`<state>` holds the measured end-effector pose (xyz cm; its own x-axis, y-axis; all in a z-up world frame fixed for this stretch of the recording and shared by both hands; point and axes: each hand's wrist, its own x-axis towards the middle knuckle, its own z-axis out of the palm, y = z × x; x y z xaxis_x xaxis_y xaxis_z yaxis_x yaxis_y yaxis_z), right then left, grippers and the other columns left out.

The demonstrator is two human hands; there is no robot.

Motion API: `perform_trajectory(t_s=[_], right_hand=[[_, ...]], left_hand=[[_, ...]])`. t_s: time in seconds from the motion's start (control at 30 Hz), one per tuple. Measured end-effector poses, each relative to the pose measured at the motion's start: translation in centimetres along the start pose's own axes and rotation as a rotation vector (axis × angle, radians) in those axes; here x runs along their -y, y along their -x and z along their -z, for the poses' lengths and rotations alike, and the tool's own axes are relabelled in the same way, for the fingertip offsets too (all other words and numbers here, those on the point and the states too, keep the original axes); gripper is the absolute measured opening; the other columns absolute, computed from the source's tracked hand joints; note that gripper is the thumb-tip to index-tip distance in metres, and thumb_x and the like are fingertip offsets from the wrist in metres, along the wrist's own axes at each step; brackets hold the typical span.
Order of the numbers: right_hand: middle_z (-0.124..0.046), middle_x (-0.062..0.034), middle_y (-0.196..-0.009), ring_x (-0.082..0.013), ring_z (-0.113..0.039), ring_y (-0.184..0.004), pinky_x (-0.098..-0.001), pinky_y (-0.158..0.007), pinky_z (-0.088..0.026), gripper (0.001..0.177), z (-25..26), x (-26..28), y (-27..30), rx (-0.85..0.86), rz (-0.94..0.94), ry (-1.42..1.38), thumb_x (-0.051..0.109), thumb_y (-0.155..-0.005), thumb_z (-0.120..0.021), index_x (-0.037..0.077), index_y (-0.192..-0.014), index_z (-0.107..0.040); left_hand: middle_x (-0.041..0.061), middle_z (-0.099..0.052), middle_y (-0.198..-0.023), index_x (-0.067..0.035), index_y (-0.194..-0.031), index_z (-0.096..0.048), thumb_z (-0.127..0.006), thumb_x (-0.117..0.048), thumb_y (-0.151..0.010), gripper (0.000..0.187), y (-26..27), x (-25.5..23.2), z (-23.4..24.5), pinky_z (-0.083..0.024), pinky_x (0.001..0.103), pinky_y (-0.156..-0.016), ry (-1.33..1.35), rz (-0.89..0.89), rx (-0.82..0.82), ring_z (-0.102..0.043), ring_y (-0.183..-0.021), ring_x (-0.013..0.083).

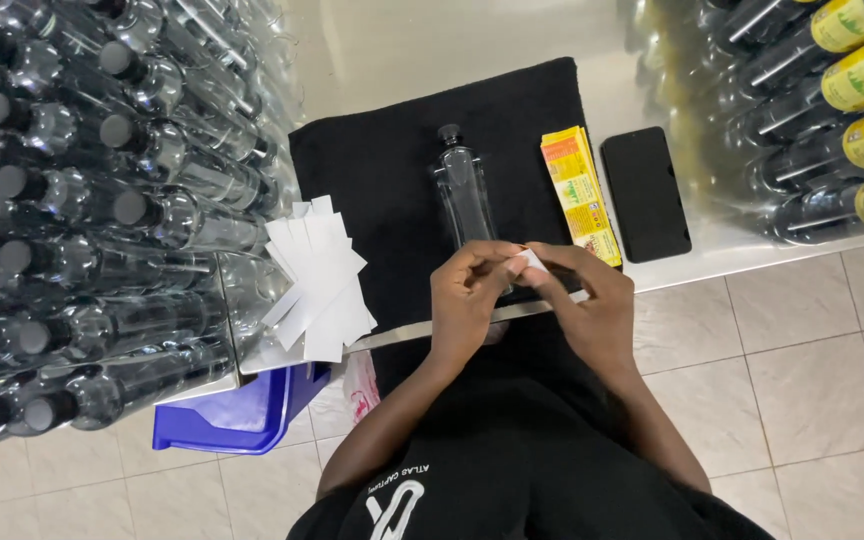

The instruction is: The person is manually applying adhesive labels to plastic water bottles at a workbench.

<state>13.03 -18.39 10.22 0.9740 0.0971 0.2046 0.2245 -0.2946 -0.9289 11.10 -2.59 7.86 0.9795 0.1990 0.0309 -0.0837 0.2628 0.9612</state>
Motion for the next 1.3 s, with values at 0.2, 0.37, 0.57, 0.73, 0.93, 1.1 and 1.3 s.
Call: perform_trajectory(t_s=[0.2, 0.37, 0.57, 0.73, 0.93, 1.1, 1.3], right_hand=[[-0.077, -0.0125, -0.100, -0.0142, -0.071, -0.090, -0.0346, -0.086, -0.062, 0.020, 0.8, -5.2, 1.1, -0.235, -0.234, -0.354, 0.012, -0.101, -0.085, -0.003, -0.107, -0.075], [-0.073, -0.0164, -0.107, -0.0201, -0.070, -0.100, -0.0424, -0.096, -0.059, 0.016, 2.5, -3.4, 1.5, -0.232, -0.193, -0.282, 0.012, -0.106, -0.080, -0.002, -0.106, -0.071], [-0.078, -0.0201, -0.102, -0.0292, -0.075, -0.104, -0.0543, -0.101, -0.057, 0.017, 4.7, -2.0, 3.1, 0.226, -0.380, -0.093, 0.010, -0.098, -0.081, -0.005, -0.105, -0.076], [-0.078, -0.0223, -0.107, -0.0341, -0.076, -0.109, -0.0501, -0.105, -0.056, 0.031, 6.3, 2.2, 1.3, 0.107, -0.218, -0.064, 0.025, -0.114, -0.063, -0.003, -0.111, -0.076], [-0.078, -0.0182, -0.105, -0.0265, -0.077, -0.088, -0.0432, -0.088, -0.062, 0.032, 4.1, 4.1, -0.3, 0.089, 0.028, -0.065, 0.018, -0.096, -0.083, -0.003, -0.119, -0.077], [-0.071, -0.0166, -0.092, -0.0156, -0.061, -0.071, -0.0350, -0.074, -0.057, 0.016, 3.9, 2.5, -0.3, 0.002, 0.017, -0.201, 0.009, -0.102, -0.077, -0.005, -0.109, -0.076], [-0.070, -0.0118, -0.099, -0.0216, -0.065, -0.088, -0.0317, -0.078, -0.049, 0.025, 2.7, 3.1, 1.3, -0.491, 0.304, 0.146, 0.026, -0.112, -0.068, 0.003, -0.103, -0.069]], left_hand=[[0.018, -0.079, -0.091, 0.004, -0.110, -0.074, -0.081, -0.011, -0.101, 0.019, 0.9, 0.4, -1.0, -0.070, 0.038, -0.077, 0.047, 0.093, -0.018, -0.082, -0.080, 0.0242], [0.014, -0.073, -0.098, 0.002, -0.113, -0.071, -0.080, -0.018, -0.102, 0.025, 0.3, 0.1, 0.7, -0.070, 0.039, -0.081, 0.097, 0.062, -0.154, -0.076, -0.088, 0.0209], [0.010, -0.064, -0.113, 0.000, -0.126, -0.066, -0.074, -0.026, -0.107, 0.033, -1.3, -2.9, 2.6, -0.067, 0.036, -0.086, 0.064, -0.047, -0.319, -0.067, -0.102, 0.0133], [0.007, -0.066, -0.116, -0.002, -0.135, -0.069, -0.078, -0.025, -0.105, 0.038, -0.7, -1.9, 1.3, -0.063, 0.031, -0.091, 0.030, -0.144, -0.223, -0.069, -0.111, 0.0118], [0.014, -0.075, -0.107, -0.001, -0.139, -0.068, -0.081, -0.011, -0.102, 0.040, 1.1, -3.3, -1.4, -0.064, 0.029, -0.072, -0.015, -0.180, -0.028, -0.077, -0.091, 0.0171], [0.017, -0.079, -0.115, 0.001, -0.128, -0.072, -0.080, -0.014, -0.102, 0.032, 0.6, -4.7, -1.3, -0.068, 0.040, -0.085, -0.164, -0.423, -0.082, -0.080, -0.103, 0.0301], [0.027, -0.067, -0.148, 0.003, -0.148, -0.058, -0.048, -0.053, -0.121, 0.063, 4.7, -4.2, -1.6, -0.058, 0.050, -0.123, -0.045, -0.391, 0.194, -0.067, -0.142, 0.0408]])
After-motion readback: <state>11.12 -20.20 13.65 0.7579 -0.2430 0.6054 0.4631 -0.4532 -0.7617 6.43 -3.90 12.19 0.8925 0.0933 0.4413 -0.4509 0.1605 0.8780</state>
